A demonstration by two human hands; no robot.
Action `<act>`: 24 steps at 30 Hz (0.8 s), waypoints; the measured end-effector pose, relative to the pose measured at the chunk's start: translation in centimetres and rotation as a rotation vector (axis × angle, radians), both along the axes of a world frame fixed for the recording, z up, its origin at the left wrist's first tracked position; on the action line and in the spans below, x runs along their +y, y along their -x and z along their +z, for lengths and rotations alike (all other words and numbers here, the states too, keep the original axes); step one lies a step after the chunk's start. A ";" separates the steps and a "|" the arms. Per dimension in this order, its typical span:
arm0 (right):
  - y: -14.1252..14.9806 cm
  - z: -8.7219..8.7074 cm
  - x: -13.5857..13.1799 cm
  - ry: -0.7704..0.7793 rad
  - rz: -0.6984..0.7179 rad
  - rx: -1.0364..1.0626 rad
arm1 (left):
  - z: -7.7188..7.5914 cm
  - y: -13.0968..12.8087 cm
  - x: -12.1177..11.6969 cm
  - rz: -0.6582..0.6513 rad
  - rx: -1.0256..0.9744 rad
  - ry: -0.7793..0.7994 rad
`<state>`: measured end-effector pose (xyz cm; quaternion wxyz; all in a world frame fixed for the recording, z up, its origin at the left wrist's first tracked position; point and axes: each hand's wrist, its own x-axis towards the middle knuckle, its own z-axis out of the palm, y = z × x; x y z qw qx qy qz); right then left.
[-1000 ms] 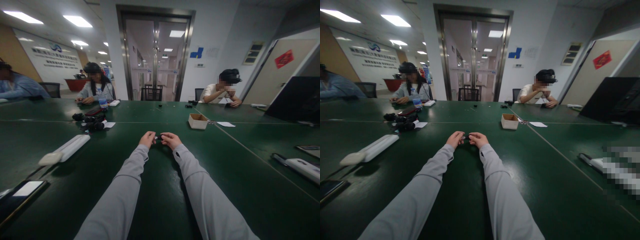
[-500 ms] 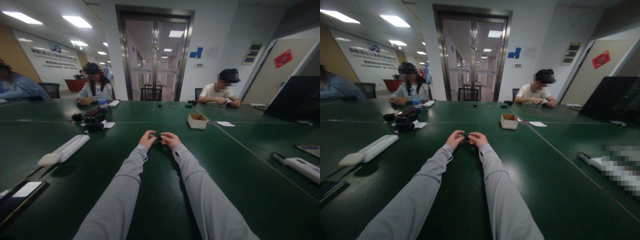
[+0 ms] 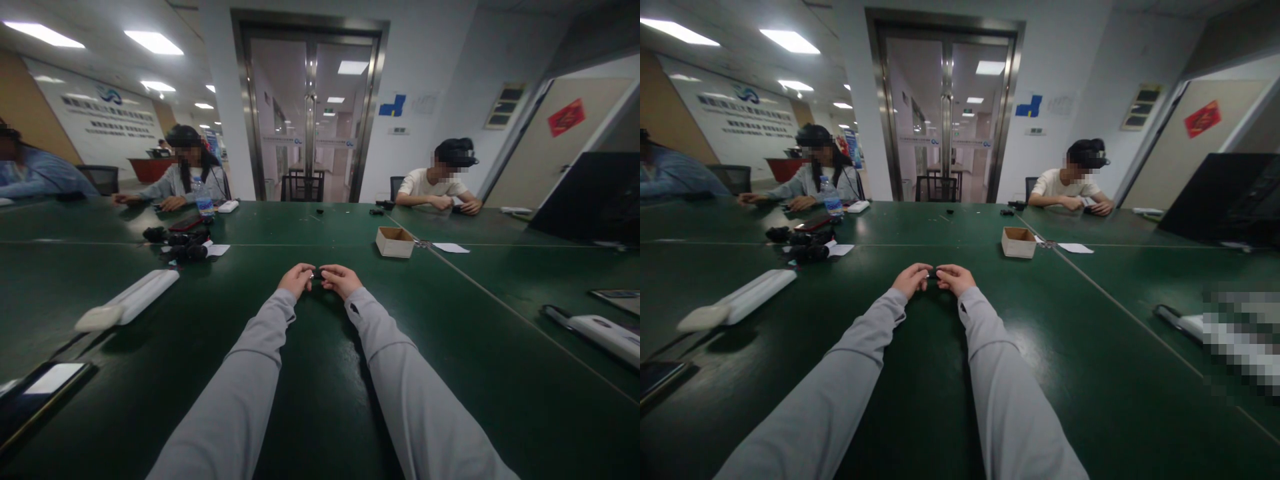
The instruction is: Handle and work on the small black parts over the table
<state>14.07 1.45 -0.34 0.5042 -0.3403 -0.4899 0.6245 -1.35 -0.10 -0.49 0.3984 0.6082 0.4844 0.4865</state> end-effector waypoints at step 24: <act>0.1 0.0 0.0 0.007 0.018 -0.018 | -0.3 0.2 0.3 0.052 -0.002 -0.032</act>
